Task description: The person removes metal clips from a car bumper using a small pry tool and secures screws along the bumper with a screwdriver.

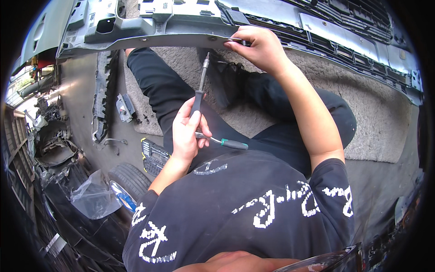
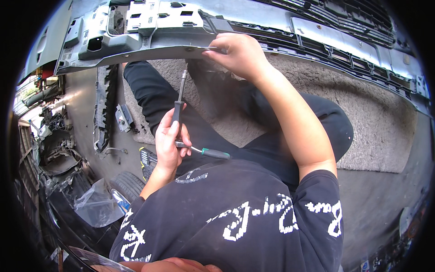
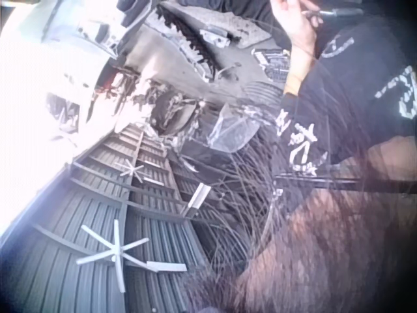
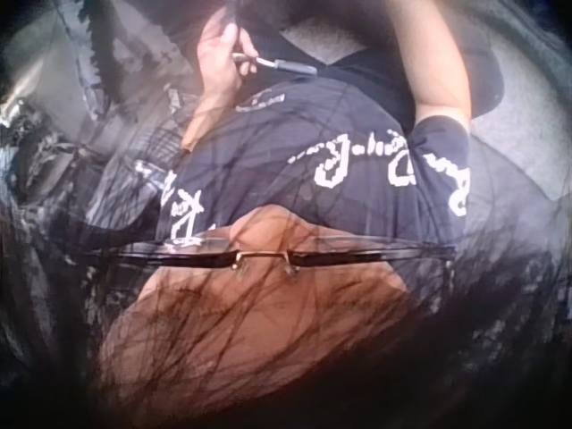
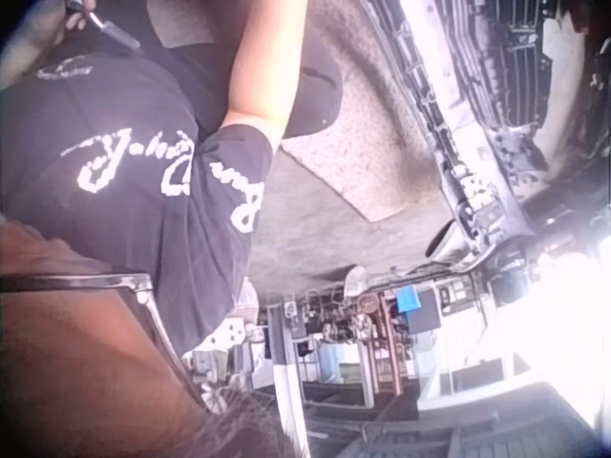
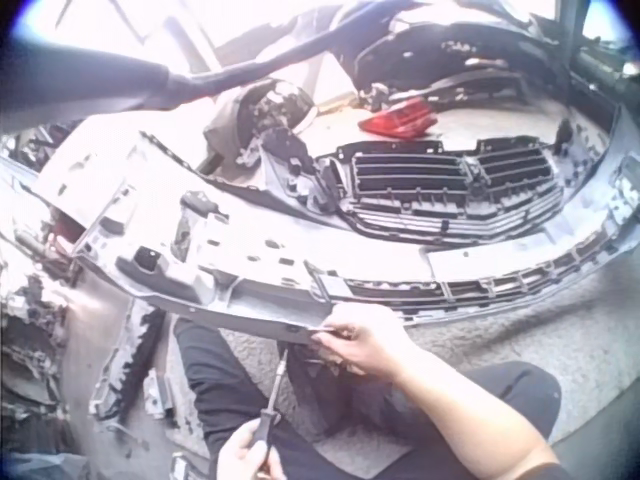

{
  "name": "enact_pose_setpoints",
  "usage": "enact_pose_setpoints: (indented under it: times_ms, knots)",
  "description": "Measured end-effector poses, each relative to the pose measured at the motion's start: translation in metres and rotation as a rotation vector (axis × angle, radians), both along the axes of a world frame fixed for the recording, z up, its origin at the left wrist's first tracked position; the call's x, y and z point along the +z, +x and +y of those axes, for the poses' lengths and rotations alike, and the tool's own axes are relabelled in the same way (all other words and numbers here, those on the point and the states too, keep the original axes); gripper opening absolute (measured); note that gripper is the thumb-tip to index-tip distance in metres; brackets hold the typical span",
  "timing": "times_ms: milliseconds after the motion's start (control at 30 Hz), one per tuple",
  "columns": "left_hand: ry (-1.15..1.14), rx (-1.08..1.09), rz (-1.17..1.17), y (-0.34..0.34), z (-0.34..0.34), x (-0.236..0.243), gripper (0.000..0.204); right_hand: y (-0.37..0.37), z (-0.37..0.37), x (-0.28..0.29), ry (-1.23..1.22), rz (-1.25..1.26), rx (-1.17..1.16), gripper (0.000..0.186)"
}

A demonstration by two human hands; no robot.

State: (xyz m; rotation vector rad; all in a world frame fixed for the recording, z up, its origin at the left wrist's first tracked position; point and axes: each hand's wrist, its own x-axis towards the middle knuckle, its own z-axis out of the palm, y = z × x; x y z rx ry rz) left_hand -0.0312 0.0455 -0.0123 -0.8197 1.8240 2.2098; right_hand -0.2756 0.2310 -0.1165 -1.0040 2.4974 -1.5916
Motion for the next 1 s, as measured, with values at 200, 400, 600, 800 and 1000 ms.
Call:
enact_pose_setpoints:
  times_ms: [200, 400, 600, 800, 1000]
  knots:
    - [0.004, -0.029, 0.045, -0.015, 0.004, -0.002, 0.053, 0.002, 0.001, 0.005, -0.066, -0.077, 0.018, 0.022]
    - [0.031, -0.029, 0.039, -0.019, 0.005, -0.006, 0.052, 0.001, -0.002, -0.003, -0.093, -0.044, 0.027, 0.021]
    - [0.049, -0.011, 0.041, -0.020, 0.005, -0.008, 0.051, -0.002, 0.001, -0.002, -0.035, -0.047, 0.023, 0.028]
    - [0.168, 0.009, 0.060, -0.024, 0.002, -0.009, 0.052, -0.003, -0.001, -0.005, -0.041, -0.032, 0.018, 0.028]
    - [0.730, 0.142, 0.008, -0.023, -0.008, -0.010, 0.056, -0.002, -0.001, -0.002, -0.005, -0.040, 0.009, 0.028]
